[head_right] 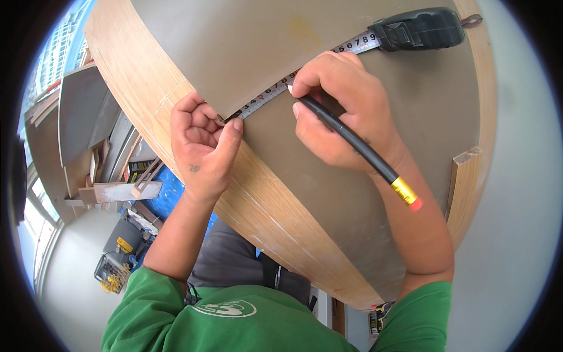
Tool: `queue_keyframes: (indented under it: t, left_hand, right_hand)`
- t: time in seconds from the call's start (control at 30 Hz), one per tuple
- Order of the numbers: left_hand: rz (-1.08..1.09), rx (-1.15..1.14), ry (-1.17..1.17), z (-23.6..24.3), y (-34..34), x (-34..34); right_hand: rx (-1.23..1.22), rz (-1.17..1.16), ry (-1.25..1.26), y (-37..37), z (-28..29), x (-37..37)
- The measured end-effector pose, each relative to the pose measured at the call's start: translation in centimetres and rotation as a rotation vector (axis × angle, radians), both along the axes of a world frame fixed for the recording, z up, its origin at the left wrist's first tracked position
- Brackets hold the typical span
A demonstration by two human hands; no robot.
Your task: The person measures a curved wooden board with a tape measure and marks it with a pencil. They reposition the board and repeat the measuring and marking process on different sections.
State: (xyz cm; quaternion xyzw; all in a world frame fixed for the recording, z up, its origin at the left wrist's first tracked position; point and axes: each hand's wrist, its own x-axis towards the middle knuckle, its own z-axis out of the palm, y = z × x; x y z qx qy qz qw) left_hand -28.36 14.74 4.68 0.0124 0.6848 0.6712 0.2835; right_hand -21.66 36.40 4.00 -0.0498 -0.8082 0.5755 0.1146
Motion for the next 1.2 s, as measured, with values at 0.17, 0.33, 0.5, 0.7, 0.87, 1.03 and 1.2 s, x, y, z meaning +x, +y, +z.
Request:
queue_keyframes:
  t: [0.17,0.33,0.5,0.7,0.87,1.03,1.2]
  left_hand:
    - [0.0,0.017,0.021,-0.25,-0.07,0.06]
    - [-0.003,0.009,0.0,-0.09,0.02,0.02]
    - [0.007,-0.009,0.008,-0.01,0.08,0.07]
    - [-0.001,-0.032,0.005,0.05,0.2,-0.15]
    - [0.01,-0.036,0.003,0.15,0.35,0.0]
    - [0.005,-0.041,0.016,0.05,0.32,-0.02]
    - [0.0,-0.042,0.018,0.11,0.35,-0.01]
  right_hand:
    - [-0.011,0.004,0.084,-0.14,-0.73,0.11]
    - [-0.088,-0.028,0.09,-0.28,-0.92,0.24]
    - [-0.087,-0.042,0.116,-0.19,-1.03,0.14]
    - [-0.031,-0.049,0.133,-0.15,-0.95,-0.2]
    - [0.026,-0.04,0.156,-0.11,-1.06,-0.18]
    - [0.046,-0.035,0.15,-0.11,-0.82,-0.27]
    - [0.063,-0.029,0.147,-0.15,-0.81,-0.25]
